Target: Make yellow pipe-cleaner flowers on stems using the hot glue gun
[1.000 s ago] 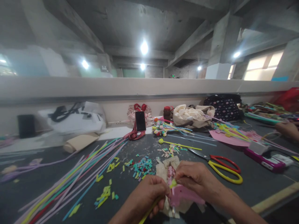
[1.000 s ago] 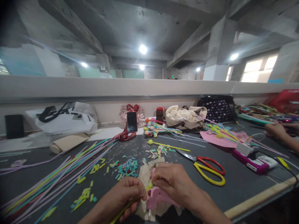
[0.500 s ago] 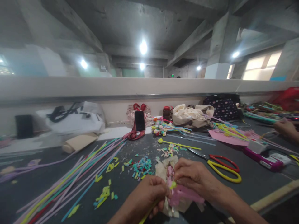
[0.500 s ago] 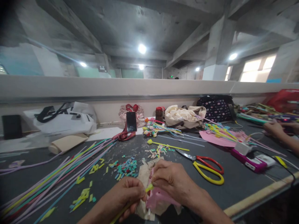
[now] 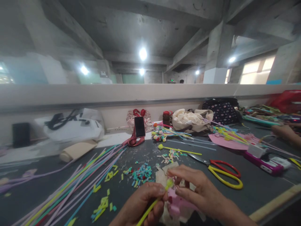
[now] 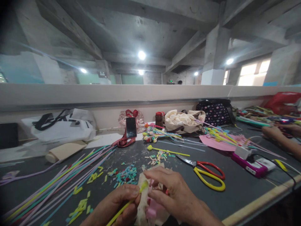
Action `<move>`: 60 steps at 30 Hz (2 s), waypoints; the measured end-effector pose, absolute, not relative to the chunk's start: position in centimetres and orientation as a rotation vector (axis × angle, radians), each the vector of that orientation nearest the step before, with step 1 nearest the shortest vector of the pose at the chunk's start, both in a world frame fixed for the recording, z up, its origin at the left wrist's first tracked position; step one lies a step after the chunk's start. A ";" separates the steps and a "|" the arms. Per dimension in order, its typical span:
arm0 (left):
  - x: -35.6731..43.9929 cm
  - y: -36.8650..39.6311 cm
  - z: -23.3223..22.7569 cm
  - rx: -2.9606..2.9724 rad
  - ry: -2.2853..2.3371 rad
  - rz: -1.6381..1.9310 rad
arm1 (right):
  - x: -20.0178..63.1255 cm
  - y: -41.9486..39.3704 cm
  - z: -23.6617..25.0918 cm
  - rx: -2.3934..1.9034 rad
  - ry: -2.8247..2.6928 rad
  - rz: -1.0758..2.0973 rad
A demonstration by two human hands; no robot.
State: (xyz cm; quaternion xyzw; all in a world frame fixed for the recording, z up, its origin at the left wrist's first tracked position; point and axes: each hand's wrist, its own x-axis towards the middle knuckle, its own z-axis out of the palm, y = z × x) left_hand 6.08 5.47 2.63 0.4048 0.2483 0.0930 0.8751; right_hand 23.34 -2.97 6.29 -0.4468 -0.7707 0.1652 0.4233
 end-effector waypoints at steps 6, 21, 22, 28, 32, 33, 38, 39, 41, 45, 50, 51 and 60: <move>6.1 5.6 2.5 0.881 0.483 0.199 | 23.1 -2.7 6.2 -1.077 -1.963 0.392; 5.9 4.5 5.4 0.962 0.661 0.245 | 23.0 -2.7 6.0 -1.084 -1.945 0.404; 5.9 4.5 5.3 0.969 0.645 0.237 | 23.1 -2.7 5.9 -1.089 -1.934 0.408; 6.0 4.8 4.3 1.009 0.588 0.208 | 23.4 -2.7 5.8 -1.151 -1.810 0.495; 5.9 4.4 4.4 1.039 0.638 0.241 | 23.2 -2.9 6.1 -1.141 -1.846 0.569; 5.9 4.3 4.5 1.050 0.649 0.230 | 23.1 -2.9 6.1 -1.131 -1.860 0.563; 5.8 4.1 4.9 1.085 0.667 0.188 | 22.8 -2.8 6.0 -1.136 -1.879 0.532; 5.8 4.2 4.8 1.085 0.655 0.184 | 22.8 -2.8 5.9 -1.138 -1.874 0.534; 5.9 4.3 4.5 1.074 0.621 0.165 | 22.7 -2.8 5.9 -1.140 -1.865 0.531; 6.3 4.6 3.5 0.994 0.539 0.168 | 22.6 -2.8 5.9 -1.164 -1.870 0.508; 6.4 4.8 3.1 0.976 0.456 0.174 | 22.4 -2.8 6.0 -1.177 -1.863 0.478; 6.4 4.8 3.1 0.977 0.467 0.165 | 22.4 -2.8 6.0 -1.175 -1.864 0.475; 6.5 4.4 3.3 1.077 0.552 0.239 | 23.1 -2.9 5.8 -1.243 -1.833 0.565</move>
